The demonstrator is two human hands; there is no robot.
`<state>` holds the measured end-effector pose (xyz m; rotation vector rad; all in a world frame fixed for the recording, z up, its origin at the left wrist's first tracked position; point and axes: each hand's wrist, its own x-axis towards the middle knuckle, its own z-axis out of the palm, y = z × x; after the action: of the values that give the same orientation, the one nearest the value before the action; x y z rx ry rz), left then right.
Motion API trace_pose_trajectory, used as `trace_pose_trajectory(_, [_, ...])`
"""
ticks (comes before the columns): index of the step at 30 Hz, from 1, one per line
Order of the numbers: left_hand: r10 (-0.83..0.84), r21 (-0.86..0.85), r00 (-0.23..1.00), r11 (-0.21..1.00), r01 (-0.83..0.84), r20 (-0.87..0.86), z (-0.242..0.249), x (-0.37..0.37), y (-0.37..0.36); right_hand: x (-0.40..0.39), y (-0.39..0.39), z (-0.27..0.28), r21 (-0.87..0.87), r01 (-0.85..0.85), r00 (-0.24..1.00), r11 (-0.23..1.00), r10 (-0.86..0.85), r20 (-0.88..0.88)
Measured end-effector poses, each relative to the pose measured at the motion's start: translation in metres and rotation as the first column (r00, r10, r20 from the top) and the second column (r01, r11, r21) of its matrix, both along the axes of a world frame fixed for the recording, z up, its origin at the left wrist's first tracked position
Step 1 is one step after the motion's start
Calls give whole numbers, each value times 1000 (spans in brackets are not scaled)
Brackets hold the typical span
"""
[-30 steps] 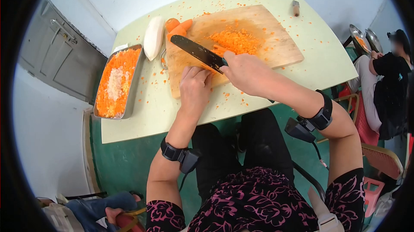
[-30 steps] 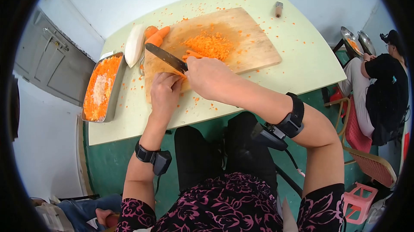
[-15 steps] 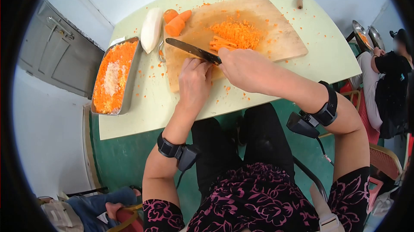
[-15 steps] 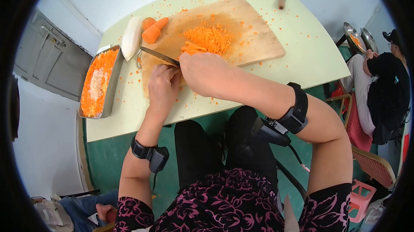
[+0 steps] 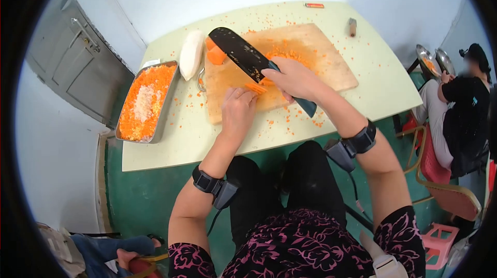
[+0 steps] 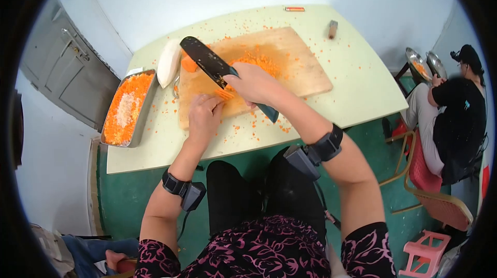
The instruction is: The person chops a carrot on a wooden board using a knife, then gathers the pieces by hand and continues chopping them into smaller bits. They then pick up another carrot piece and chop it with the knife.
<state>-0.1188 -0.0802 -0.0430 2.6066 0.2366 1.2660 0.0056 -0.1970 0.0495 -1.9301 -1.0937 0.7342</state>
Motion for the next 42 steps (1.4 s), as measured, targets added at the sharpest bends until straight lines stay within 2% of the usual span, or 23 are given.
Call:
trace_pose_trajectory(4, [-11, -80, 999, 997, 8, -44, 3, 13, 2, 8, -9, -18, 155, 102, 939, 983, -44, -342])
trace_pose_trajectory(6, [1, -414, 997, 910, -32, -76, 10, 15, -1, 11, -13, -24, 185, 149, 880, 972, -45, -473])
trace_pose_trajectory(8, [7, -683, 998, 729, -47, -61, 17, 18, 2, 14, -18, -26, 194, 178, 823, 965, -38, -566])
trace_pose_trajectory(10, [33, -872, 999, 489, -24, -9, 23, 18, 11, 16, -23, -27, 230, 164, 766, 959, 23, -643])
trace_pose_trajectory(11, [-18, -942, 991, 308, 132, 133, 25, 21, 12, 18, -24, -31, 249, 157, 742, 956, 52, -668])
trace_pose_trajectory(13, [-32, -906, 908, -95, 414, 418, 34, 28, 17, 20, -24, -34, 271, 145, 706, 952, 93, -702])
trace_pose_trajectory(16, [-304, -764, 741, -495, 414, 599, 47, 33, 20, 18, -24, -36, 283, 124, 667, 951, 131, -733])
trace_pose_trajectory(19, [-314, -739, 723, -550, 390, 615, 58, 35, 9, 18, -26, -38, 295, 118, 640, 948, 154, -752])
trace_pose_trajectory(22, [-284, -808, 804, -465, 362, 523, 60, 35, 1, 19, -30, -43, 295, 141, 638, 945, 141, -757])
trace_pose_trajectory(25, [-284, -803, 814, -498, 327, 507, 51, 35, 9, 22, -30, -48, 290, 160, 654, 944, 119, -747])
trace_pose_trajectory(28, [-253, -841, 858, -446, 306, 447, 45, 36, 19, 24, -31, -48, 300, 192, 685, 934, 91, -723])
trace_pose_trajectory(31, [-228, -835, 867, -459, 304, 442, 51, 32, 20, 30, -32, -53, 334, 232, 695, 914, 84, -714])
trace_pose_trajectory(34, [-224, -877, 895, -391, 279, 385, 49, 32, 25, 30, -35, -53, 322, 247, 691, 914, 67, -720])
trace_pose_trajectory(37, [-323, -978, 923, -62, 198, 208, 47, 34, 34, 34, -36, -61, 410, 281, 674, 868, 126, -728])
trace_pose_trajectory(38, [-350, -977, 934, 167, 130, 65, 46, 35, 34, 32, -37, -63, 417, 322, 665, 850, 111, -739])
trace_pose_trajectory(40, [-310, -804, 926, 595, 11, -216, 53, 39, 29, 31, -39, -61, 435, 399, 650, 807, 86, -755])
trace_pose_trajectory(42, [-335, -546, 873, 832, 97, -356, 51, 45, 35, 35, -41, -62, 421, 473, 608, 774, 60, -792])
